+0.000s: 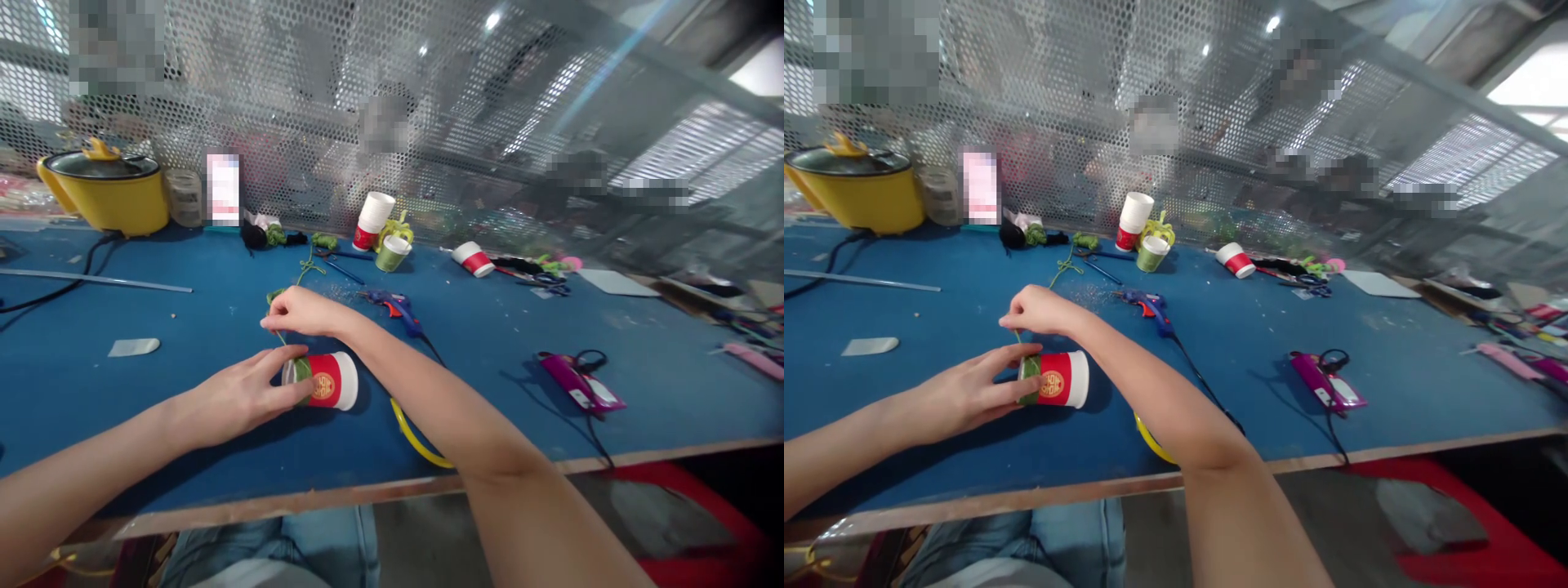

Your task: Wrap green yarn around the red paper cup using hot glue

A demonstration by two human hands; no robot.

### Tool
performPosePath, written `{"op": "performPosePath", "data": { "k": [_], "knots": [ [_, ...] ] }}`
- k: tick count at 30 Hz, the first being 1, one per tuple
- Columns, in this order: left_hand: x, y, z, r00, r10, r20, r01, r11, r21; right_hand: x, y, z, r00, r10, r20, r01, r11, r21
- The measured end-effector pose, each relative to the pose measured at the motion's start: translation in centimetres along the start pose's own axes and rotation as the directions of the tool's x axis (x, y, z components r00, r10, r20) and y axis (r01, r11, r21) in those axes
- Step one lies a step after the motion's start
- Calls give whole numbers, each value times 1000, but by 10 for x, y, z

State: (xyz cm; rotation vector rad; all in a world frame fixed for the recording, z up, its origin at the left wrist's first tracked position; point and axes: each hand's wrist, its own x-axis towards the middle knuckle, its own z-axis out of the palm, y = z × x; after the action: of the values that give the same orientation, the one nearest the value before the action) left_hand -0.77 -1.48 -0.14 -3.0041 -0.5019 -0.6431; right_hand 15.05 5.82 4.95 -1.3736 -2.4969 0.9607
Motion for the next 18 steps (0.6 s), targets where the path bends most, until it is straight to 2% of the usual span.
{"op": "performPosePath", "data": {
  "k": [2, 3, 4, 6, 7, 8, 9, 10, 12, 13, 18],
  "knots": [
    [0, 0, -1, 1000, -4, 5, 4, 1000, 1, -1, 9, -5, 995, 79, -54, -87, 982, -167],
    [0, 0, -1, 1000, -9, 7, 9, 1000, 4, -4, 15, -10, 987, 123, -99, -140, 972, -188],
    [0, 0, -1, 1000, -17, 12, 17, 1000, 6, -11, 22, -17, 973, 169, -158, -195, 967, -165],
    [-1, 0, 0, 999, -35, 21, 35, 999, 1, -29, 38, -33, 922, 278, -269, -287, 958, 6],
    [-1, 0, 1, 999, -45, 27, 45, 999, -6, -40, 47, -42, 888, 331, -320, -330, 942, 60],
    [-1, -1, 1, 998, -52, 33, 53, 998, -15, -52, 57, -49, 829, 392, -398, -402, 914, 62],
    [-2, -1, 2, 998, -57, 35, 58, 998, -29, -64, 67, -56, 739, 458, -494, -512, 859, 31],
    [-2, -1, 2, 997, -63, 33, 64, 997, -46, -75, 77, -60, 684, 492, -539, -574, 819, 19],
    [-3, -1, 3, 997, -78, 7, 78, 993, -89, -92, 96, -63, 602, 542, -587, -665, 747, 8],
    [-3, -1, 3, 996, -86, -12, 84, 990, -112, -97, 105, -61, 577, 566, -589, -696, 718, 8],
    [-2, -6, 3, 991, -98, -92, 79, 978, -194, -98, 135, -42, 529, 656, -539, -759, 650, 46]
  ]
}}
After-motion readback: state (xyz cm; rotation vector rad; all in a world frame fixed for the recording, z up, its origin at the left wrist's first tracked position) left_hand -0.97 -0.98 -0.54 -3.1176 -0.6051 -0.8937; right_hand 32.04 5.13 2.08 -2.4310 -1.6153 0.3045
